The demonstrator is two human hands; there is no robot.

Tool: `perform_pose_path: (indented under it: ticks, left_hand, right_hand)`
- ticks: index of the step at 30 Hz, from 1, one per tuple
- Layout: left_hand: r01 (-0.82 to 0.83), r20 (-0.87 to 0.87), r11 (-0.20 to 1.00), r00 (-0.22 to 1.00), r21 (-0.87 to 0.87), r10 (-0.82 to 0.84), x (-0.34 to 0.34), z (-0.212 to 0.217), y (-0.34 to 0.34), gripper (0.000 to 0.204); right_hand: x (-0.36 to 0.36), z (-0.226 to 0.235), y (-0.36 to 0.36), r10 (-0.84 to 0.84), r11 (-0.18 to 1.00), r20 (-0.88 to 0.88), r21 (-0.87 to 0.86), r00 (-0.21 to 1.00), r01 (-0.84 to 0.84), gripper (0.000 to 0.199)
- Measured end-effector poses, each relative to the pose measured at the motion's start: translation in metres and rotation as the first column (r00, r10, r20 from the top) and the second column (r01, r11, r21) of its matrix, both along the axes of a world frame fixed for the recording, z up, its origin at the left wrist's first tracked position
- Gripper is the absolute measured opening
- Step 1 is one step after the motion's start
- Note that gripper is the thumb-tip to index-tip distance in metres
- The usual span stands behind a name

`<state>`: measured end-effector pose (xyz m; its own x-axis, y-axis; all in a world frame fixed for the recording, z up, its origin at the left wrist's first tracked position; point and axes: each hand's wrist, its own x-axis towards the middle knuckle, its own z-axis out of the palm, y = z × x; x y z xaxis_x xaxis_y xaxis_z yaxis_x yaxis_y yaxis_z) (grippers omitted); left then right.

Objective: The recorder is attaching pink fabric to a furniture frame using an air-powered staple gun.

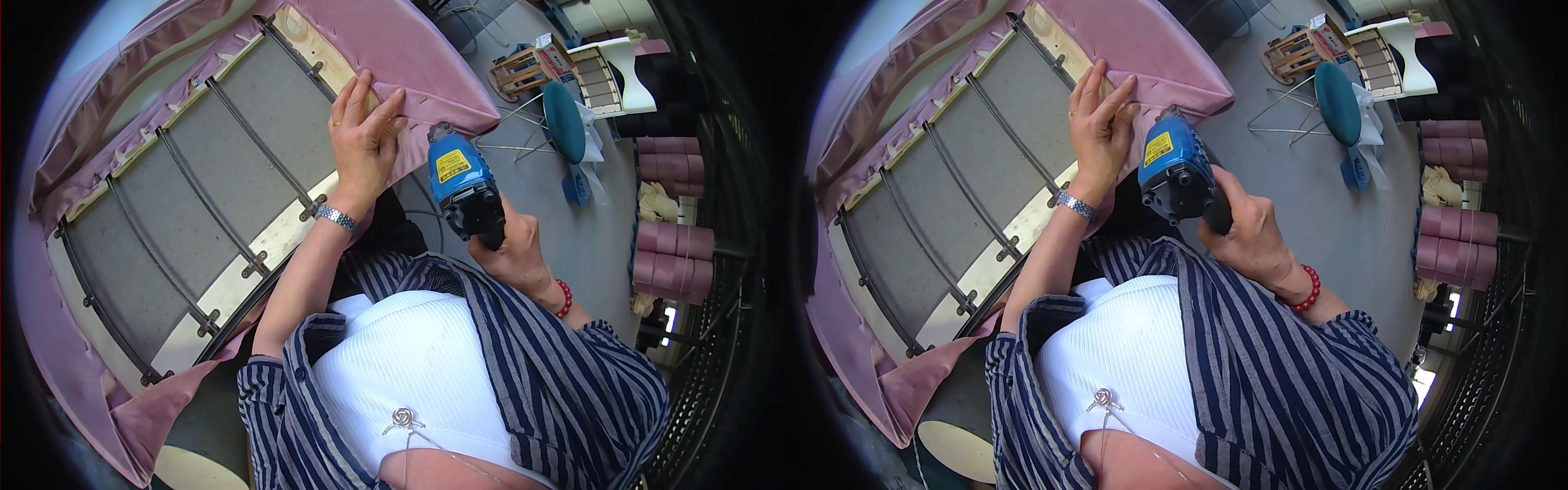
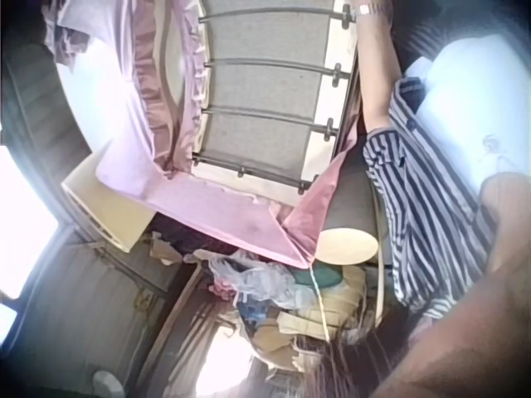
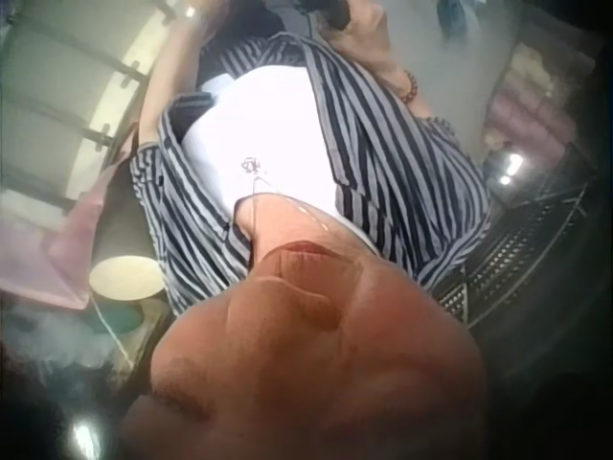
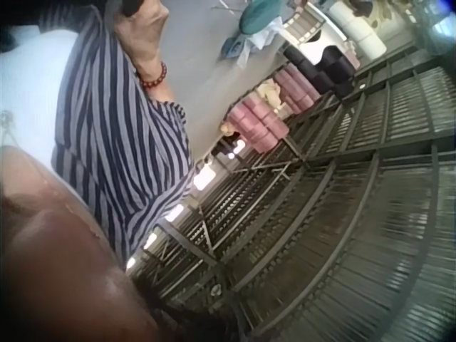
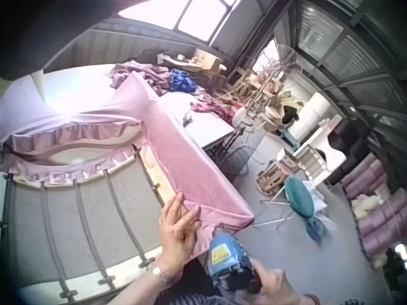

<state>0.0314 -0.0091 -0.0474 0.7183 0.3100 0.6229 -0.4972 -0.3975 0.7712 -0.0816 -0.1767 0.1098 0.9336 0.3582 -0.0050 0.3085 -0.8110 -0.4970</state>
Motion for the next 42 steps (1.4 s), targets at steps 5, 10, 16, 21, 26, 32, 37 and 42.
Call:
perform_pose_path:
  ticks: [5,10,16,21,26,32,37,42]
  left_hand:
    - [-0.004,-0.004,1.000,1.000,-0.008,0.004,-0.001,-0.001,0.000,0.038]
    - [0.002,0.014,1.000,1.000,-0.004,-0.002,-0.001,0.000,0.002,0.037]
    - [0.007,0.005,1.000,1.000,-0.008,-0.006,-0.002,0.002,0.002,0.036]
    - [0.024,-0.058,0.998,0.998,0.050,-0.021,-0.016,0.012,0.009,0.045]
    - [0.105,-0.245,0.970,0.968,0.219,-0.050,-0.074,0.022,0.024,0.043]
    - [0.130,-0.379,0.916,0.925,0.380,0.026,-0.118,0.017,0.034,0.025]
    - [0.087,-0.358,0.960,0.934,0.267,0.015,-0.119,0.012,0.033,0.021]
    - [0.063,-0.422,0.965,0.905,0.255,0.052,-0.126,0.008,0.034,0.021]
  right_hand:
    - [0.001,-0.001,0.000,-0.071,0.997,-0.088,-0.008,0.994,0.070,0.066]
    - [-0.002,0.005,-0.019,0.079,0.996,0.051,0.040,0.996,-0.081,0.064]
    - [-0.013,0.018,-0.047,-0.279,0.906,0.024,0.337,0.960,0.255,0.014]
    - [0.054,0.010,-0.079,-0.341,0.915,0.170,0.285,0.924,0.285,0.014]
    - [0.200,-0.060,-0.075,-0.245,0.969,0.334,0.094,0.910,0.227,0.049]
    - [0.352,-0.144,0.013,-0.064,0.983,0.188,-0.159,0.980,0.095,0.059]
    - [0.383,-0.167,0.085,0.418,0.860,0.144,-0.382,0.897,-0.340,0.048]
    - [0.365,-0.162,0.096,0.581,0.789,0.114,-0.323,0.806,-0.523,0.046]
